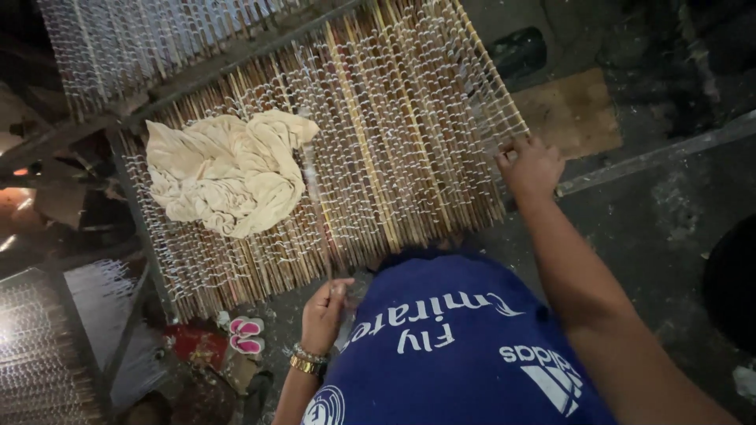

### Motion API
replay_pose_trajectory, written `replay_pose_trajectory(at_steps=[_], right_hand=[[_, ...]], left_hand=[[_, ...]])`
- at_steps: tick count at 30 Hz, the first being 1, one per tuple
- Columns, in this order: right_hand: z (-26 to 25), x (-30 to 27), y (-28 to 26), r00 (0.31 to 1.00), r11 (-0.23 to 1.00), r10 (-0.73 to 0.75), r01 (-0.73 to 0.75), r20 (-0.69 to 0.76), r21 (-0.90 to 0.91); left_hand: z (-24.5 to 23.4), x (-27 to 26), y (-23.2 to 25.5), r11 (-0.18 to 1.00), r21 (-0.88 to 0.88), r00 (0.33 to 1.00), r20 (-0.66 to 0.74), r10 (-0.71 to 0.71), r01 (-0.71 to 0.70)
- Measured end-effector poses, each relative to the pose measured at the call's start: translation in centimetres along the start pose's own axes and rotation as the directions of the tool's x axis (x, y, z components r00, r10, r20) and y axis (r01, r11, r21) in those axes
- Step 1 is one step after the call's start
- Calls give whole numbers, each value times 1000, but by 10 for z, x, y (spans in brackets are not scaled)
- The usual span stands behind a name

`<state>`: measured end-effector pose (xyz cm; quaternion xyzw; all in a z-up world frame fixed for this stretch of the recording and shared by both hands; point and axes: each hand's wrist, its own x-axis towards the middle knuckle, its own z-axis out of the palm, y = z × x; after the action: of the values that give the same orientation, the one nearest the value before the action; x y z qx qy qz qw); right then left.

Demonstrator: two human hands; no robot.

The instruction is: Dipping a frame of candle wicks into a vat of molten wax and placing them on a rack to dry

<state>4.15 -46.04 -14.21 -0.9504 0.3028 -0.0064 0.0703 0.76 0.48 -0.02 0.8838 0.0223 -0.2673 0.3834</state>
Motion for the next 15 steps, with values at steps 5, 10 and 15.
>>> replay_pose_trajectory(at_steps=[5, 10, 15], right_hand=[[2, 4, 10, 999, 1000, -31, 31, -17, -1], [-40, 1, 13, 999, 1000, 5, -5, -35, -3], [-77, -5, 45, 963, 981, -161, 132, -218, -140]], left_hand=[[-15, 8, -8, 987, -150, 998, 11, 57, -54], [-45, 30, 3, 987, -26, 987, 13, 159, -159], [-88, 66, 11, 751, -439, 863, -134, 488, -493]])
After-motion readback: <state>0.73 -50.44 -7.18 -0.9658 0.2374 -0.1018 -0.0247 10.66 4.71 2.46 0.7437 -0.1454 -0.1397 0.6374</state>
